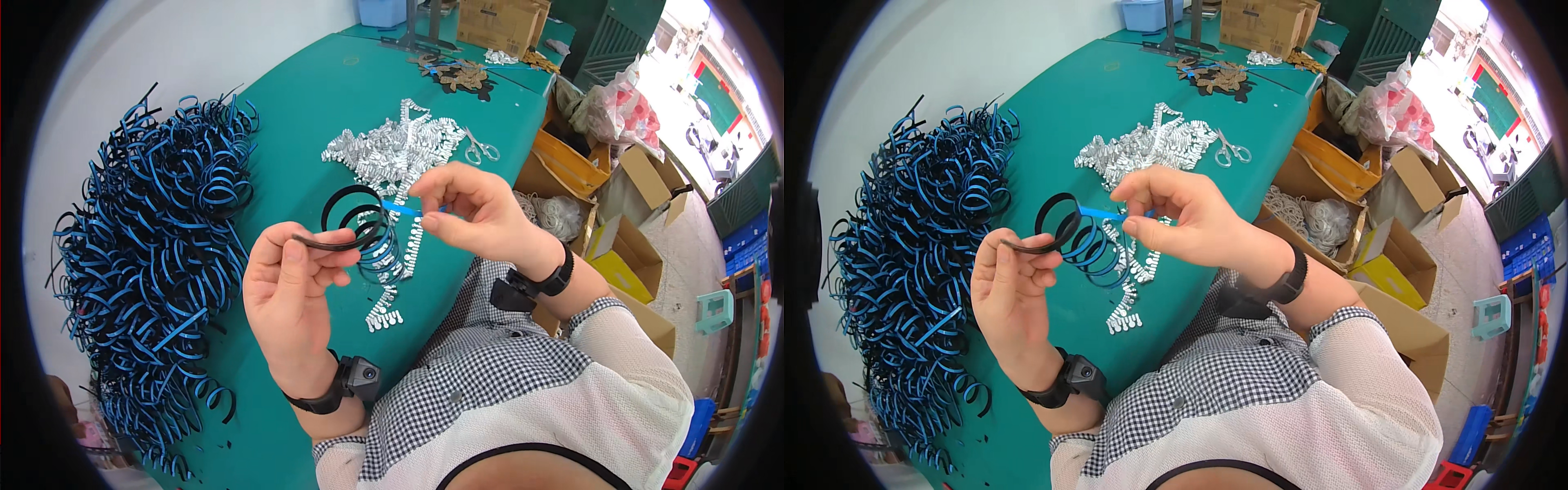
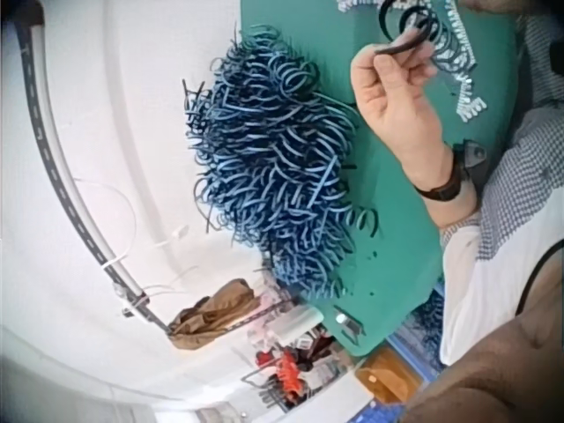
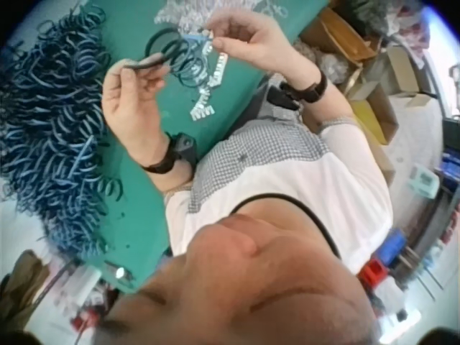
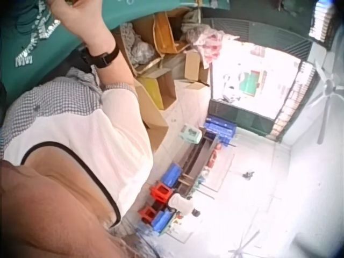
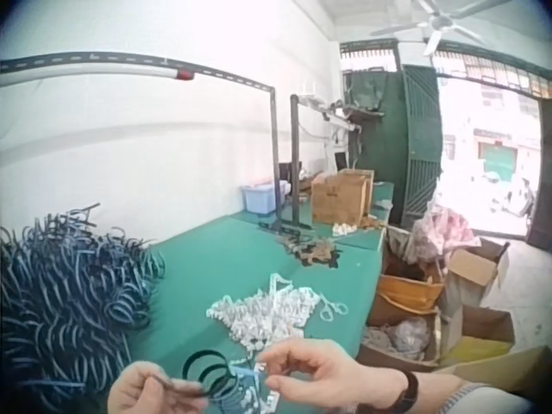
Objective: The recorder is assembling decorative shoe components, specifically attaching a rhinestone-beaded strip to a black strap.
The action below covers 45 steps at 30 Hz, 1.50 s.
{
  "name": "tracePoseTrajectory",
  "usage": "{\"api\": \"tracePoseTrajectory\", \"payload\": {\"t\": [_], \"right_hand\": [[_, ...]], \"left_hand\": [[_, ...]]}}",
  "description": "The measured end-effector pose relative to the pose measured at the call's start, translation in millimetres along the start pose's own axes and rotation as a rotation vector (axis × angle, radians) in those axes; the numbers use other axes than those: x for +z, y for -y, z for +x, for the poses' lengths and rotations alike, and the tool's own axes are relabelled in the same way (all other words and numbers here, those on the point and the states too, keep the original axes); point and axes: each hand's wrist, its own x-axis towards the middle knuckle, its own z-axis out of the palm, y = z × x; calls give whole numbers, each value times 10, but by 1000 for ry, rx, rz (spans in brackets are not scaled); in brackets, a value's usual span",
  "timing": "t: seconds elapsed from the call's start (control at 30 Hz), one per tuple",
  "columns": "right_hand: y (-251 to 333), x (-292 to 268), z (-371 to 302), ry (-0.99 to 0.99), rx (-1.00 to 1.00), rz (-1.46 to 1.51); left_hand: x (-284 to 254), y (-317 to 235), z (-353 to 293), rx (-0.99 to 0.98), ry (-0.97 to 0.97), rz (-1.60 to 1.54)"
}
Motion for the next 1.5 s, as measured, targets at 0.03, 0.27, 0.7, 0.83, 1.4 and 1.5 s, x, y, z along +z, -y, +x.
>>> {"api": "tracePoseTrajectory", "payload": {"t": [0.03, 0.27, 0.7, 0.83, 1.4, 1.5], "right_hand": [[-18, -25, 6, -1, -47, -150], [-104, -265, 98, -41, -202, -552], [-637, 348, -274, 478, 495, 408], [-382, 301, -394, 529, 423, 394], [-103, -56, -83, 66, -206, -229], [-98, 66, -30, 84, -164, -202]], "left_hand": [[-12, -7, 3, -26, 7, -25], [-92, 18, 2, -162, 182, -461], [-144, 78, 10, 77, -62, -857], [-124, 63, 25, 304, -197, -368], [103, 171, -27, -196, -57, -475], [147, 214, -19, -240, -50, -525]]}}
